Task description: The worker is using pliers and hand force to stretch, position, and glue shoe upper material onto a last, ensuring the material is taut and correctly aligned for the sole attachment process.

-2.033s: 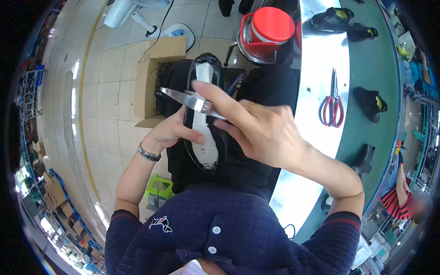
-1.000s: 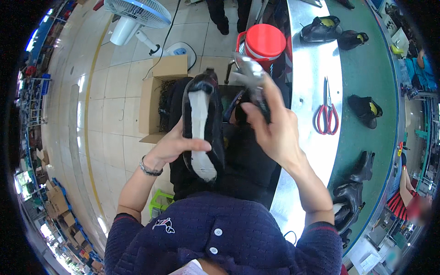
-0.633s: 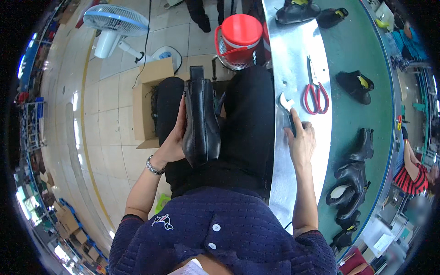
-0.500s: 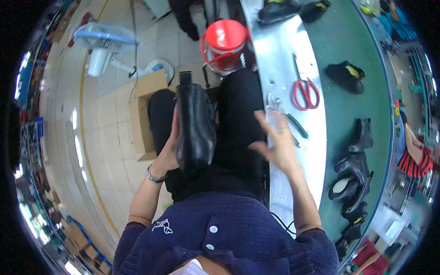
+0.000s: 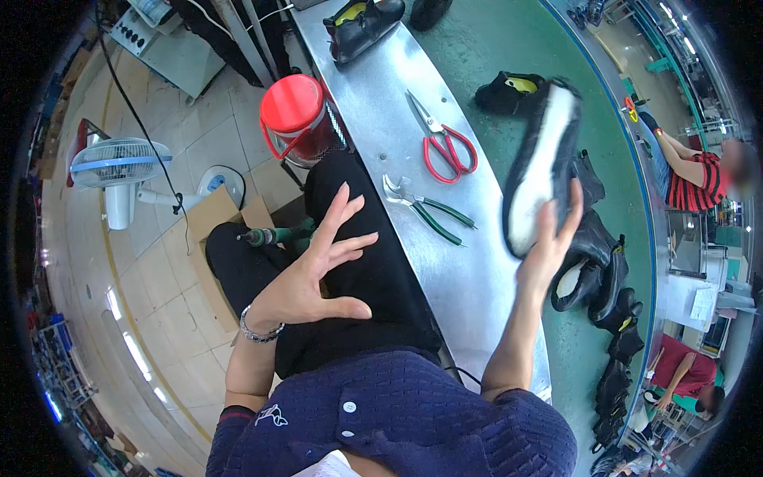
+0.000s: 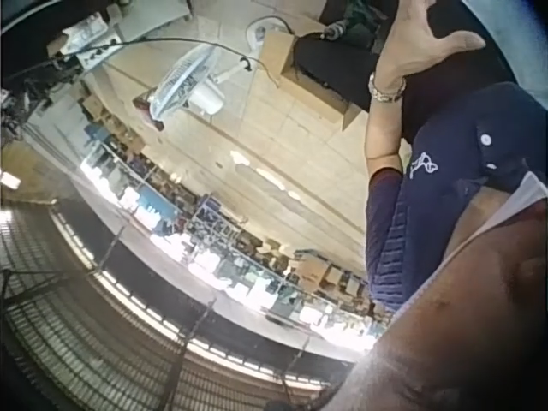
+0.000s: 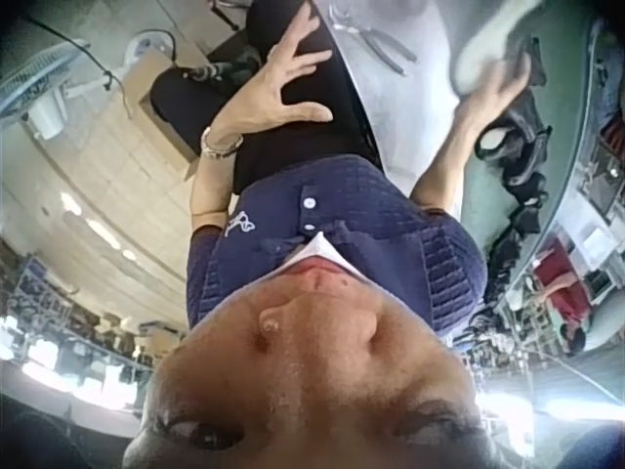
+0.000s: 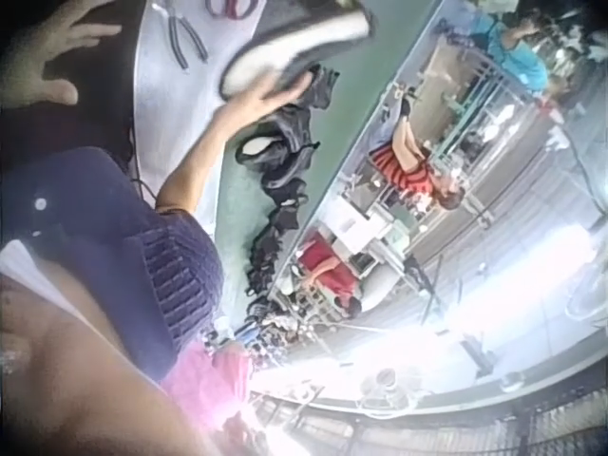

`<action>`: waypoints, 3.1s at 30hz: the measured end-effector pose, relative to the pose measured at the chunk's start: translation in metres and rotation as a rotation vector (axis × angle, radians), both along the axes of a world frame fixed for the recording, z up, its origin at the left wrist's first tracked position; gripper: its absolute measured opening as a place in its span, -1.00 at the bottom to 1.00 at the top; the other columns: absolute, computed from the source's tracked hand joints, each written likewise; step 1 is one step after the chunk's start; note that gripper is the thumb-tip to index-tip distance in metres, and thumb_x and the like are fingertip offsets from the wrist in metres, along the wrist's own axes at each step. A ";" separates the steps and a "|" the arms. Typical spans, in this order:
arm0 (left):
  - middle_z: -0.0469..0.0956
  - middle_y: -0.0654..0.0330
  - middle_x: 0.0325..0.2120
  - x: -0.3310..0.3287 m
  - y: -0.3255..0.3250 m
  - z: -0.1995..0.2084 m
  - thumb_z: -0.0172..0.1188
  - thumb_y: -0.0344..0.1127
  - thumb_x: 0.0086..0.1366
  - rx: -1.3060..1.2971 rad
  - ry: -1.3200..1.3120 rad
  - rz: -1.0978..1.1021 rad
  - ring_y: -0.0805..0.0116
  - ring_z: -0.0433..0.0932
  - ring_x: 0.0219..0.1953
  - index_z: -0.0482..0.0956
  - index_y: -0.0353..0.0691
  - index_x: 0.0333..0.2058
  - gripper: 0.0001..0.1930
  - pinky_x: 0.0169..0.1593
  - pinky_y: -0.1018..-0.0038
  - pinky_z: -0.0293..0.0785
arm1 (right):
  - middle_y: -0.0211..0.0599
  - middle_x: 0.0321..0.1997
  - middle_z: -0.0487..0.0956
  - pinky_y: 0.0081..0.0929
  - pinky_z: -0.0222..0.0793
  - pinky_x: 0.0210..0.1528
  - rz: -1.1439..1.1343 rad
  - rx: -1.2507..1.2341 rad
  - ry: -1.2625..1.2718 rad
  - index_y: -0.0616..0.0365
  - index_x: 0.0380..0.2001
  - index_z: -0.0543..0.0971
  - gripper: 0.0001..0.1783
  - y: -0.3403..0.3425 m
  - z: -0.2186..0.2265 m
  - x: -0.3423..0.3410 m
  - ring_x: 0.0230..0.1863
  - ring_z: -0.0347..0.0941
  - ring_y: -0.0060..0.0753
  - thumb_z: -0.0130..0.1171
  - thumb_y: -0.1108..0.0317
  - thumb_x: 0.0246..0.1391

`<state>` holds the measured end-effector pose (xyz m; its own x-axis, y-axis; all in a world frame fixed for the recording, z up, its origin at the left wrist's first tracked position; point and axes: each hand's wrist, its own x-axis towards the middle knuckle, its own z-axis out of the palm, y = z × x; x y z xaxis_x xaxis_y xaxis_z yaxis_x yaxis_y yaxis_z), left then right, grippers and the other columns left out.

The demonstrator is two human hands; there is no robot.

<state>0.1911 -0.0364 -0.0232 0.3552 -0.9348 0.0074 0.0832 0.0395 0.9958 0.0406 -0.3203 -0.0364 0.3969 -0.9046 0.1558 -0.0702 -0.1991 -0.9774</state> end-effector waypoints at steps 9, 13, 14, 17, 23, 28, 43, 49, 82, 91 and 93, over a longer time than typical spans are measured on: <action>0.13 0.04 0.34 0.000 0.027 -0.006 0.38 -0.17 0.17 0.204 0.147 0.062 0.17 0.36 0.23 -0.03 -0.11 0.39 -0.06 0.24 0.27 0.31 | -0.13 -0.31 0.67 -0.30 0.48 -0.11 0.089 -0.499 0.538 0.10 0.08 0.52 -0.45 -0.129 -0.027 0.136 -0.21 0.62 -0.23 0.22 0.03 0.11; 0.18 0.06 0.31 -0.005 0.033 -0.001 0.36 -0.16 0.19 0.226 0.082 0.068 0.19 0.37 0.23 0.06 -0.15 0.37 -0.14 0.25 0.28 0.30 | -0.09 -0.37 0.66 -0.38 0.51 -0.28 0.058 -0.496 0.716 0.22 -0.03 0.53 -0.52 -0.156 -0.076 0.182 -0.40 0.63 -0.34 0.24 0.09 0.10; 0.19 0.07 0.31 -0.007 0.035 -0.002 0.35 -0.16 0.20 0.227 0.048 0.065 0.21 0.36 0.23 0.08 -0.18 0.36 -0.16 0.25 0.28 0.30 | -0.07 -0.39 0.66 -0.39 0.52 -0.35 0.086 -0.322 0.564 0.27 -0.06 0.53 -0.55 -0.173 -0.084 0.180 -0.47 0.63 -0.35 0.24 0.14 0.11; 0.17 0.07 0.33 -0.008 0.044 -0.003 0.32 -0.15 0.22 0.264 -0.021 0.085 0.22 0.24 0.32 0.09 -0.22 0.35 -0.18 0.32 0.30 0.19 | -0.45 -0.59 0.50 -0.66 0.38 -0.60 0.135 -0.101 0.158 0.26 -0.29 0.55 -0.78 -0.171 -0.047 0.150 -0.63 0.44 -0.61 0.26 0.31 0.14; 0.01 0.07 0.39 0.001 0.022 0.013 0.36 -0.09 0.15 0.177 -0.319 0.117 0.13 -0.01 0.43 -0.06 -0.16 0.39 -0.03 0.41 0.32 -0.07 | -0.59 -0.73 0.33 -0.76 0.06 -0.66 0.418 -0.160 0.018 0.14 -0.40 0.51 -0.84 -0.063 0.108 0.069 -0.74 0.25 -0.75 0.22 0.32 0.19; -0.08 0.03 0.41 -0.005 -0.002 0.009 0.47 -0.26 0.00 0.012 -0.288 0.126 0.20 -0.07 0.44 -0.18 -0.23 0.40 0.14 0.42 0.33 -0.13 | -0.54 -0.78 0.39 -0.74 0.05 -0.71 0.816 0.029 0.070 0.28 -0.29 0.59 -0.82 0.033 0.122 0.085 -0.80 0.25 -0.73 0.27 0.39 0.09; -0.22 0.06 0.44 -0.047 0.116 -0.084 0.56 -0.39 -0.22 0.027 0.029 0.566 0.30 -0.13 0.45 -0.38 -0.17 0.41 0.38 0.43 0.36 -0.19 | -0.24 -0.50 0.56 -0.43 0.47 -0.36 0.945 -0.447 0.543 0.16 0.00 0.54 -0.66 0.112 -0.006 0.129 -0.47 0.53 -0.39 0.19 0.30 0.17; 0.19 0.10 0.27 -0.052 0.170 -0.063 0.57 -0.31 -0.15 0.075 0.413 0.889 0.28 0.21 0.28 -0.02 -0.25 0.36 0.15 0.34 0.35 0.08 | 0.02 0.06 0.44 -0.14 0.28 0.13 0.703 -0.650 0.965 0.08 0.16 0.43 -0.38 0.044 -0.074 0.044 0.10 0.36 0.05 0.33 0.21 0.02; 0.59 0.06 -0.12 0.025 0.131 -0.054 0.17 -0.42 0.29 0.326 -0.352 1.228 0.34 0.60 -0.16 0.52 -0.32 0.01 -0.69 -0.12 0.51 0.50 | -0.29 -0.29 0.49 -0.47 0.49 -0.20 1.618 0.635 0.915 0.09 0.41 -0.06 -0.34 0.213 0.058 0.189 -0.29 0.50 -0.45 -0.09 0.39 0.35; 0.64 0.02 -0.19 0.027 0.136 -0.056 0.15 -0.51 0.26 0.227 -0.559 1.251 0.14 0.65 -0.21 0.59 -0.31 -0.12 -0.78 -0.10 0.43 0.52 | -0.32 -0.45 0.48 -0.50 0.45 -0.32 1.687 0.070 0.826 0.15 0.39 -0.01 -0.36 0.204 0.042 0.171 -0.46 0.48 -0.50 -0.10 0.50 0.31; 0.63 0.03 -0.14 0.028 0.146 -0.058 0.16 -0.58 0.16 0.280 -0.808 1.107 0.11 0.63 -0.21 0.58 -0.29 -0.10 -0.70 -0.10 0.40 0.54 | -0.24 -0.46 0.54 -0.42 0.46 -0.32 1.731 -0.085 0.933 0.15 0.37 0.04 -0.37 0.204 0.063 0.189 -0.46 0.53 -0.42 -0.06 0.48 0.29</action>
